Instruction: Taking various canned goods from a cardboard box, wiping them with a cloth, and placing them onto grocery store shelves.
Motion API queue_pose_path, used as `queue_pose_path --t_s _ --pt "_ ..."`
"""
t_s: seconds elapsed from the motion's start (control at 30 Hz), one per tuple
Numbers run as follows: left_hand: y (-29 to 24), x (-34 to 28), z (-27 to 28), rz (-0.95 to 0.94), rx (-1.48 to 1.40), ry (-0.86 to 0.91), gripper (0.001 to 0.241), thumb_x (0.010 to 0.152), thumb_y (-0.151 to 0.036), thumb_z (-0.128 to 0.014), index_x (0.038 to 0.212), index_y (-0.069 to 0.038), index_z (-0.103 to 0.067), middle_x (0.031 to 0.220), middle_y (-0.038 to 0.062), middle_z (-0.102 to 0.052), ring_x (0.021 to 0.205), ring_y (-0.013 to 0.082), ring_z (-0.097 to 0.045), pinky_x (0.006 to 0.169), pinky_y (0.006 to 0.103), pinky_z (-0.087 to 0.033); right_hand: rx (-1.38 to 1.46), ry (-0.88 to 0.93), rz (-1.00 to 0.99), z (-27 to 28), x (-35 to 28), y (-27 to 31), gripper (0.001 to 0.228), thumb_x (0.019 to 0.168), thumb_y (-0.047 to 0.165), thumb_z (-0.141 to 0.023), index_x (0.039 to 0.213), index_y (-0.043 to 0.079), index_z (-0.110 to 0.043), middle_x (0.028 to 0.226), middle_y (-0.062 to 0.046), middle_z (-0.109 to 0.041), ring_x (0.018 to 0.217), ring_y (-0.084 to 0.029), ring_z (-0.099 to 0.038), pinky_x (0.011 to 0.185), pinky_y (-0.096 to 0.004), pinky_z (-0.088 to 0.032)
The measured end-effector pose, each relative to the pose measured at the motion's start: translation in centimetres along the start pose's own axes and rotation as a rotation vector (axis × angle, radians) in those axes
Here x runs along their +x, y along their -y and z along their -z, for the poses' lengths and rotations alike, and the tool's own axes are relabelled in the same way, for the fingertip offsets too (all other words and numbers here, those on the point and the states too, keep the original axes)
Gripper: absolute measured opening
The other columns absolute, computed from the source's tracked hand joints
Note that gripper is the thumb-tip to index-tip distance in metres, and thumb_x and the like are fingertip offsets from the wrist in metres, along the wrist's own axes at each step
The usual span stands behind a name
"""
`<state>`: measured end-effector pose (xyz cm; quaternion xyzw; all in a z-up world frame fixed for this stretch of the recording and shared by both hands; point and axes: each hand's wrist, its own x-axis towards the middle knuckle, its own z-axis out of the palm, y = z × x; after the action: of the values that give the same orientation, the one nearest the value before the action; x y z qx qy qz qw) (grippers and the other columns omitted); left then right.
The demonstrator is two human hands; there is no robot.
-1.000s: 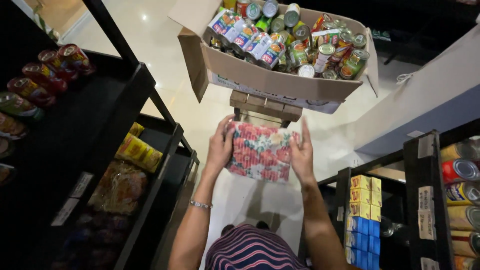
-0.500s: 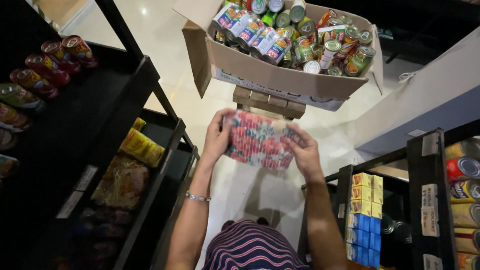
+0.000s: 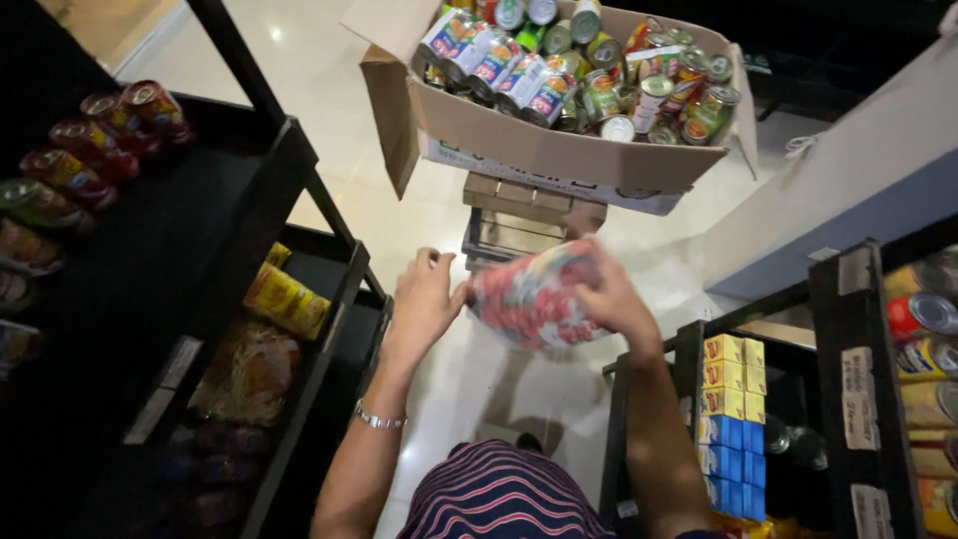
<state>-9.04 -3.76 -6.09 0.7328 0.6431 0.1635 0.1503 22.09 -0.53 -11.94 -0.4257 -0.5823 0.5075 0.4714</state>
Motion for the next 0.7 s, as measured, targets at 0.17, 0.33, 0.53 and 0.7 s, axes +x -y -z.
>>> queue_pose_path --t_s 0.17,0.33,0.53,0.7 --pt "-0.8 1.7 -0.3 -0.639 -0.452 0.011 0.087 0.071 -0.011 -0.083 0.149 -0.002 -0.045 0.147 0.022 -0.051 0.136 0.0382 -0.051 0.114 0.0433 -0.042 -0.738 0.436 -0.022 -5.3 -0.5 5.5 0.075 0.076 0.002 -0.064 0.147 0.014 -0.041 0.101 -0.022 -0.075 0.094 -0.036 -0.076 0.084 -0.046 -0.060" --pt "-0.8 3.1 -3.0 -0.389 -0.684 0.595 0.096 0.069 -0.023 -0.081 0.154 -0.010 -0.039 0.139 0.012 -0.059 0.121 0.0325 -0.063 0.102 0.0405 -0.051 -0.959 0.549 -0.155 -6.6 -1.4 8.1 0.062 0.080 0.008 -0.066 0.138 0.011 -0.044 0.092 -0.024 -0.073 0.089 -0.039 -0.072 0.077 -0.048 -0.055" --pt "-0.1 3.0 0.5 -0.647 -0.141 0.035 0.041 0.069 -0.032 -0.091 0.090 -0.006 -0.069 0.110 0.015 -0.065 0.108 0.0357 -0.058 0.099 0.0454 -0.046 -0.633 0.454 0.146 -3.9 -2.9 8.3 0.057 0.085 0.013 -0.075 0.133 0.008 -0.045 0.099 -0.021 -0.074 0.090 -0.035 -0.074 0.075 -0.043 -0.058" --pt "1.2 3.0 2.7 -0.413 -0.069 0.108 0.033 0.084 -0.031 -0.081 0.098 -0.011 -0.060 0.094 0.012 -0.070 0.097 0.0323 -0.066 0.090 0.0457 -0.050 -0.806 0.336 0.139 1.8 -2.9 1.6 0.028 0.092 0.017 -0.075 0.119 0.011 -0.070 0.101 -0.016 -0.076 0.090 -0.030 -0.073 0.083 -0.042 -0.059"
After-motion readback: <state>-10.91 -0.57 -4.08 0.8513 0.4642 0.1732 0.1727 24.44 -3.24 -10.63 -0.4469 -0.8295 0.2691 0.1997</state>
